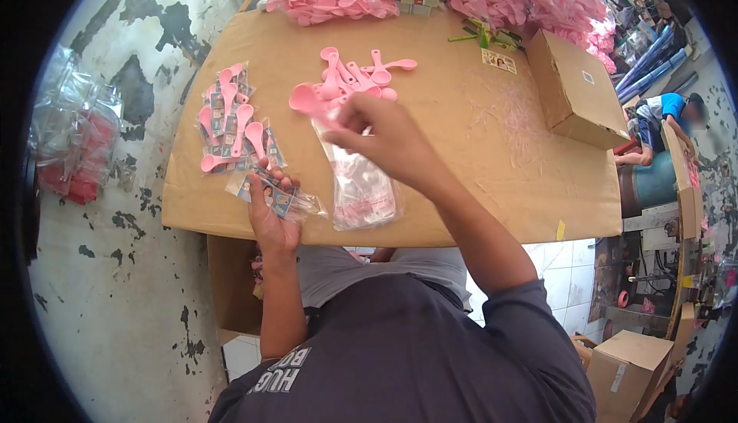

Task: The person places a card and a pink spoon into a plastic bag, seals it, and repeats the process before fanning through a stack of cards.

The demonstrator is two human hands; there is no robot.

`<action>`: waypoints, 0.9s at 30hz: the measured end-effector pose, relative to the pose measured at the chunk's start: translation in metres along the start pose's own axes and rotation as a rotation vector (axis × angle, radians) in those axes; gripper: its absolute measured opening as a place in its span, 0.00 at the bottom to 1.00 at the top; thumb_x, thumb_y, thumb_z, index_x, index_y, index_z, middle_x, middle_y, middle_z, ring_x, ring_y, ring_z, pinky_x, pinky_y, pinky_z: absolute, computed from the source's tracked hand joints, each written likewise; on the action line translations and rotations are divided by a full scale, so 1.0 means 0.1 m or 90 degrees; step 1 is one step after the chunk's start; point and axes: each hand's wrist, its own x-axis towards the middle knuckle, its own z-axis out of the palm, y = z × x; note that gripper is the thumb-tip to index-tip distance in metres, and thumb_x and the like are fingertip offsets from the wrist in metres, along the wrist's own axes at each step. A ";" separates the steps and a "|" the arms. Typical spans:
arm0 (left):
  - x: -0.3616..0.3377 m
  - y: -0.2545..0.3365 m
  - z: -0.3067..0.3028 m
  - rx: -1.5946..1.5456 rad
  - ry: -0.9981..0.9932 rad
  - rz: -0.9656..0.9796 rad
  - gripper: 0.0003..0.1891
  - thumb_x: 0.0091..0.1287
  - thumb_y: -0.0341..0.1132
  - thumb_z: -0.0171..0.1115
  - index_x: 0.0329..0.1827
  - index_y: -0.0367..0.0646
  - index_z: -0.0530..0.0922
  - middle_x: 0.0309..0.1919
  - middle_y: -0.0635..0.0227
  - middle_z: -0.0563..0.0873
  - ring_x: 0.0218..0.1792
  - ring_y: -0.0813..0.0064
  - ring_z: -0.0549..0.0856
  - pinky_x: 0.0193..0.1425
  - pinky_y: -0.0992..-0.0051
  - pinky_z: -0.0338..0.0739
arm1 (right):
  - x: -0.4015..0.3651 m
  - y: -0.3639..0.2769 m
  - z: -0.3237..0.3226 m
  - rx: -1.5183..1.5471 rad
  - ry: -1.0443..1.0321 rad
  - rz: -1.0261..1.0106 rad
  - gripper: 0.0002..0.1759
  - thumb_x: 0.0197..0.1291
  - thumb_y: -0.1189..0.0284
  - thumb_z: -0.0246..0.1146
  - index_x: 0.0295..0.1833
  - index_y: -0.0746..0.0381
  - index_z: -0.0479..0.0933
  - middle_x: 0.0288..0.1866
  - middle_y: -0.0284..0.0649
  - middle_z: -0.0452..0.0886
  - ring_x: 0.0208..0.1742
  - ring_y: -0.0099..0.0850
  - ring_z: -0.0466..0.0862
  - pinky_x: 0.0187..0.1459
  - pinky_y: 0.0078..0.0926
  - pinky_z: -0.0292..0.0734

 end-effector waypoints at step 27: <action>-0.07 -0.03 0.82 -0.013 -0.098 0.078 0.26 0.81 0.51 0.60 0.69 0.40 0.73 0.47 0.65 0.84 0.47 0.72 0.86 0.69 0.61 0.80 | -1.41 -0.06 -0.03 0.181 -0.070 0.242 0.07 0.75 0.73 0.66 0.52 0.64 0.80 0.33 0.31 0.86 0.32 0.16 0.85 0.30 0.15 0.73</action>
